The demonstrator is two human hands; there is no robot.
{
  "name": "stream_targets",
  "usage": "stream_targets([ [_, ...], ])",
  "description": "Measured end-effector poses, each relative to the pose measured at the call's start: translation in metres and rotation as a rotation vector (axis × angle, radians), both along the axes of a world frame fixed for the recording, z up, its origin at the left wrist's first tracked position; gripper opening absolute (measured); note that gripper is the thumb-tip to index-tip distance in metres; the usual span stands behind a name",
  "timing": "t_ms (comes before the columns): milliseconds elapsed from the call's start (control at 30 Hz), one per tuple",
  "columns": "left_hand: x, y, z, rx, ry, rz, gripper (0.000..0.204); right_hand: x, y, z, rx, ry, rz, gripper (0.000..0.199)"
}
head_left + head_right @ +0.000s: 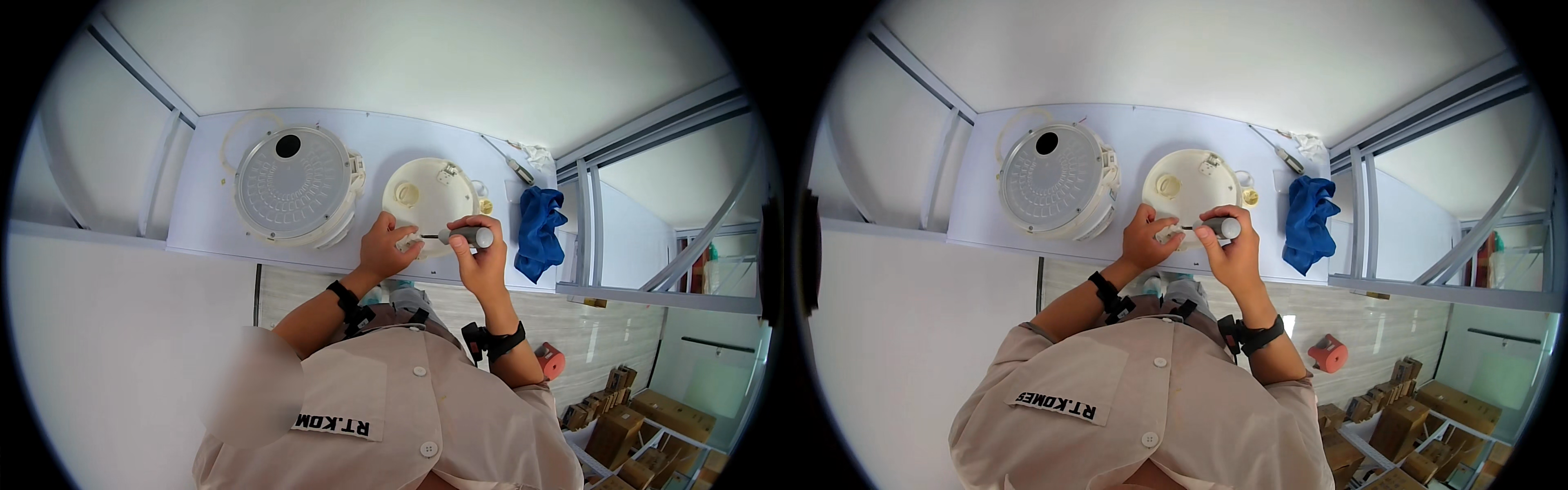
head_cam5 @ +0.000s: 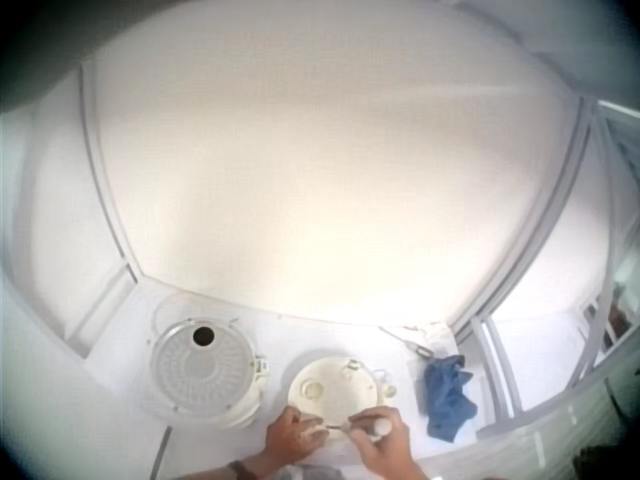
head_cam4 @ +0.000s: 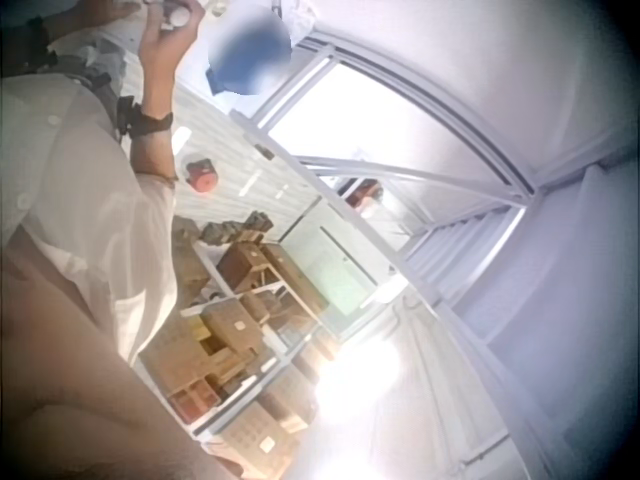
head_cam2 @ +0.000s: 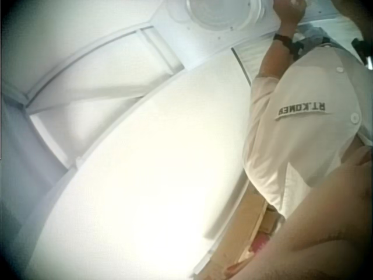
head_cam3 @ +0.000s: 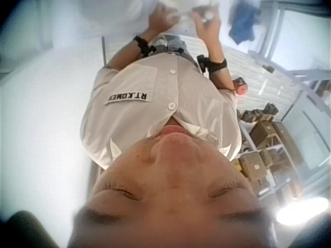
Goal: The person wipes a white circular light fixture cover with a blue cloth, then uses a screwdriver to remove screws and separate the cover from the main fixture. The person continues to unscrew and remove small components from the fixture.
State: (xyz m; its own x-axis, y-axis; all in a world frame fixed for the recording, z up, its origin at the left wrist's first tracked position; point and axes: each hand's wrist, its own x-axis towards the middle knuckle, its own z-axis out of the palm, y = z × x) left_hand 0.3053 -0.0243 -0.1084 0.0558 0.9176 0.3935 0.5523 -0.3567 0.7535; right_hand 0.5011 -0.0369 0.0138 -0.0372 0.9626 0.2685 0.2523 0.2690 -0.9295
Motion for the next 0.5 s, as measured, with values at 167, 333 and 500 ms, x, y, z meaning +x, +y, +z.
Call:
stream_targets([
  [167, 0.000, 0.001, -0.004, 0.006, -0.039, -0.006, 0.032, -0.001, 0.002, -0.003, 0.001, 0.029, -0.007, 0.038],
  [333, 0.000, 0.002, -0.008, -0.002, -0.065, -0.027, 0.033, -0.001, 0.005, -0.001, 0.028, -0.062, 0.005, 0.043],
  [500, -0.001, 0.002, -0.012, 0.010, -0.078, -0.041, 0.033, -0.008, 0.008, 0.036, 0.303, -0.451, 0.108, 0.056],
])
